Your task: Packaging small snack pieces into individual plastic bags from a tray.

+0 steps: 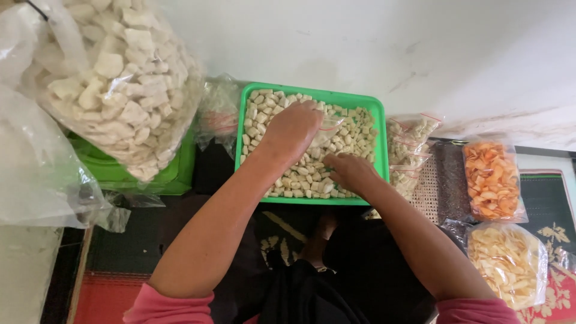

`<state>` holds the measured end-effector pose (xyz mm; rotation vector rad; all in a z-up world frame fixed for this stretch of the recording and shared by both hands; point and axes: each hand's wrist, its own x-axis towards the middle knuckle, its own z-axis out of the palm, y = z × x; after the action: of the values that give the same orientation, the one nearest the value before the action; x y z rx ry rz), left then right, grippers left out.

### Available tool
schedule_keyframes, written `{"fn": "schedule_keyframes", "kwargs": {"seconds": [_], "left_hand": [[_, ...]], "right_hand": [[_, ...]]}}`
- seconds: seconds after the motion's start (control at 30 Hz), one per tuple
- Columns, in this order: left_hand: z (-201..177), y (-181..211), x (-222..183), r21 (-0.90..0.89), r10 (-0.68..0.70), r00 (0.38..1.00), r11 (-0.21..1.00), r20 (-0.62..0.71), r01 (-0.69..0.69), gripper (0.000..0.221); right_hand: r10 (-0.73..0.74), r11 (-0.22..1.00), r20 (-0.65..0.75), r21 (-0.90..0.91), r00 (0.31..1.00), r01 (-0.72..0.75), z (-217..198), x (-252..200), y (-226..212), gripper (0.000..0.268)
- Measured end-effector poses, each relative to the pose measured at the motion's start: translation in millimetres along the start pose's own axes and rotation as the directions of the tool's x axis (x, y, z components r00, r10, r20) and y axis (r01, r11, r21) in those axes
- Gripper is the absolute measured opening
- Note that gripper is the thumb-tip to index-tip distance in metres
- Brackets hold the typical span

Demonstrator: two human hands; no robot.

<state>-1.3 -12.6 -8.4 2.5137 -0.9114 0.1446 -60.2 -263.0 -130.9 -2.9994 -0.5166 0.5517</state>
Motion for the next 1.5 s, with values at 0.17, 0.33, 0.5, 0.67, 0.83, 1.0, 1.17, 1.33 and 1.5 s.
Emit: {"fn": "schedule_keyframes", "kwargs": {"seconds": [0.17, 0.33, 0.5, 0.67, 0.83, 1.0, 1.17, 1.33, 1.5], "left_hand": [[-2, -11, 3, -0.021, -0.017, 1.000, 1.000, 0.025, 0.018, 0.020], [0, -24, 6, -0.008, -0.014, 1.000, 1.000, 0.011, 0.014, 0.023], [-10, -12, 0, 0.032, -0.003, 1.000, 0.999, 0.030, 0.002, 0.020], [-4, -8, 5, 0.095, 0.047, 0.999, 0.994, 0.014, -0.049, 0.018], [3, -5, 6, 0.100, 0.061, 0.998, 0.993, -0.024, -0.058, 0.013], [3, -7, 12, 0.125, 0.090, 0.994, 0.989, -0.060, -0.082, 0.013], [-2, -8, 15, 0.118, 0.093, 0.994, 0.989, -0.056, -0.086, 0.009], [8, -12, 22, 0.069, 0.124, 0.992, 0.990, -0.010, -0.123, 0.008], [20, -23, 30, 0.095, 0.013, 1.000, 0.995, 0.001, -0.013, 0.016]], "right_hand": [[-0.053, 0.998, 0.074, -0.031, 0.996, 0.055, 1, 3, 0, 0.048], [0.005, 0.996, 0.183, -0.087, 0.983, 0.011, -42, 5, -4, 0.042], [0.116, 0.943, -0.380, 0.332, 0.918, 0.019, -137, -11, -10, 0.023], [0.048, 0.794, -0.662, 0.479, 0.748, 0.373, -141, -1, -26, 0.026], [-0.055, 0.844, -0.692, 0.353, 0.719, 0.404, -143, -1, -46, 0.022], [-0.264, 0.912, -0.695, 0.046, 0.669, 0.408, -163, -5, -57, 0.012], [-0.256, 0.964, -0.545, -0.079, 0.799, 0.255, -151, -2, -47, 0.033], [-0.233, 0.972, -0.427, -0.141, 0.874, 0.190, -142, 4, -40, 0.032], [-0.155, 0.828, -0.592, 0.359, 0.791, 0.430, -147, 6, -15, 0.043]]}}
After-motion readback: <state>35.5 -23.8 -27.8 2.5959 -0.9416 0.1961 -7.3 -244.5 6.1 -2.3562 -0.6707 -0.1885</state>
